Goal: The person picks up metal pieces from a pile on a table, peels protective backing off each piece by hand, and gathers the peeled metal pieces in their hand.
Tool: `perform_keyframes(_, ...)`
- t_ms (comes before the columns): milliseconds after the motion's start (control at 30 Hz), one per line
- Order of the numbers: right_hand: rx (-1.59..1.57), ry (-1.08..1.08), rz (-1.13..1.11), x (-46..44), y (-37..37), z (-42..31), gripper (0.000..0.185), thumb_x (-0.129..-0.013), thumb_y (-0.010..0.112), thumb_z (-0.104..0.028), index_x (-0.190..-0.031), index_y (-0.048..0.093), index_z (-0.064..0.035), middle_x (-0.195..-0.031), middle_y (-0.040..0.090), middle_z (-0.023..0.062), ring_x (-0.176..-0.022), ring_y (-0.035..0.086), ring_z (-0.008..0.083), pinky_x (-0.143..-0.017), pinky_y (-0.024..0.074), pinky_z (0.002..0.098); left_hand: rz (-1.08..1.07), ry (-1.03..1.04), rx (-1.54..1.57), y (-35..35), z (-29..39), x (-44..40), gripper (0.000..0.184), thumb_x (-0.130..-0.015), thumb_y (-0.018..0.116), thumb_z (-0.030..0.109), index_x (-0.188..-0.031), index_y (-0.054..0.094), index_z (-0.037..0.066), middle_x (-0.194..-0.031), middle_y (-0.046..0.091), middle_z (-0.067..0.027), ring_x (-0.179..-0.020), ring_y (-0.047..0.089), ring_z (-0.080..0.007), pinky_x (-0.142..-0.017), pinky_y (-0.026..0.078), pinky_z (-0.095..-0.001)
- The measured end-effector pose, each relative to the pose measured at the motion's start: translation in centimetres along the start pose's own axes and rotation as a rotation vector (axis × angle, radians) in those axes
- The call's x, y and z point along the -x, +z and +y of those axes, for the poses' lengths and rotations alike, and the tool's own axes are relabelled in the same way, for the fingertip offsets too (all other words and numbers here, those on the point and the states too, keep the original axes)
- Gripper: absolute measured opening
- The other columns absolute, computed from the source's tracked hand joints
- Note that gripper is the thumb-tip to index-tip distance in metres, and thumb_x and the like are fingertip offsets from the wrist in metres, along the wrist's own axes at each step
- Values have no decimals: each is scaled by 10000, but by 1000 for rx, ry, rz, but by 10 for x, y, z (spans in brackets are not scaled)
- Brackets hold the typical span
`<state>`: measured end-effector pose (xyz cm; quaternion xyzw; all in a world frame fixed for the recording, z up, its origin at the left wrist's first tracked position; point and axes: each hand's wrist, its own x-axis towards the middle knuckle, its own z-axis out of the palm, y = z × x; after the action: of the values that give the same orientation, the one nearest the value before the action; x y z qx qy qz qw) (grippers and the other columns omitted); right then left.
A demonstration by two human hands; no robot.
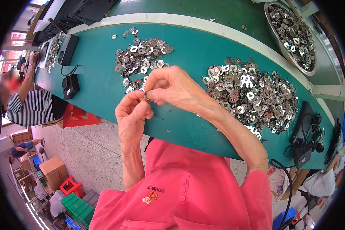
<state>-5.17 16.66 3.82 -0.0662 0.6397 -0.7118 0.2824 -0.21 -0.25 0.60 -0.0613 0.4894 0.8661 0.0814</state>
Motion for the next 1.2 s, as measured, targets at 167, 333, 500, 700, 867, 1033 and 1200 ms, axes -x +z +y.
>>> perform_keyframes(167, 90, 7, 92, 5, 3, -6, 82, -780, 631, -66, -820, 618, 5, -668, 593, 33, -626, 542, 86, -573, 439, 231, 15, -3, -142, 3, -1, 1, 261, -810, 590, -37, -1071, 612, -39, -838, 638, -77, -625, 541, -98, -553, 428, -216)
perform_keyframes(333, 109, -48, 162, 3, 10, -7, 73, -777, 670, -29, -790, 602, -4, -644, 580, 18, -575, 503, 65, -513, 383, 202, 65, 18, -72, 6, -5, 4, 176, -817, 594, -17, -986, 643, -9, -750, 603, -9, -605, 517, -56, -544, 424, -201)
perform_keyframes(500, 64, -66, 182, -5, 11, -2, 59, -795, 619, 11, -844, 587, 13, -704, 612, 32, -617, 551, 72, -565, 427, 195, 25, 0, -57, 2, 0, -2, 143, -846, 605, 47, -971, 636, -15, -750, 597, -3, -585, 487, -46, -511, 385, -193)
perform_keyframes(700, 71, -118, 186, -1, 25, -7, 31, -814, 602, 13, -840, 584, 16, -728, 589, 29, -644, 525, 68, -571, 408, 198, 70, 71, 34, -2, -7, -2, 100, -841, 621, 59, -925, 620, 5, -721, 567, -4, -570, 469, -58, -506, 377, -212)
perform_keyframes(867, 867, -548, 291, -16, 14, 3, 248, -710, 658, -17, -950, 594, -19, -893, 571, 108, -838, 579, 279, -711, 465, 337, 129, 60, 425, -16, -1, 1, 128, -859, 596, 95, -965, 578, 26, -845, 573, -35, -650, 456, -81, -556, 384, -216)
perform_keyframes(1033, 1064, -539, 231, -20, 27, 8, 300, -674, 700, -35, -957, 603, -30, -915, 539, 111, -917, 553, 281, -765, 473, 380, 123, 103, 464, -30, 13, 0, 141, -899, 525, 55, -1022, 567, -1, -877, 558, -74, -688, 443, -98, -564, 371, -218)
perform_keyframes(1200, 1018, -447, 163, -20, 20, 13, 171, -689, 651, 6, -850, 597, -2, -848, 525, 117, -832, 568, 299, -696, 473, 404, 143, 131, 402, -33, 12, 0, 227, -906, 498, 17, -1120, 550, -38, -874, 535, -82, -699, 434, -109, -568, 364, -226)
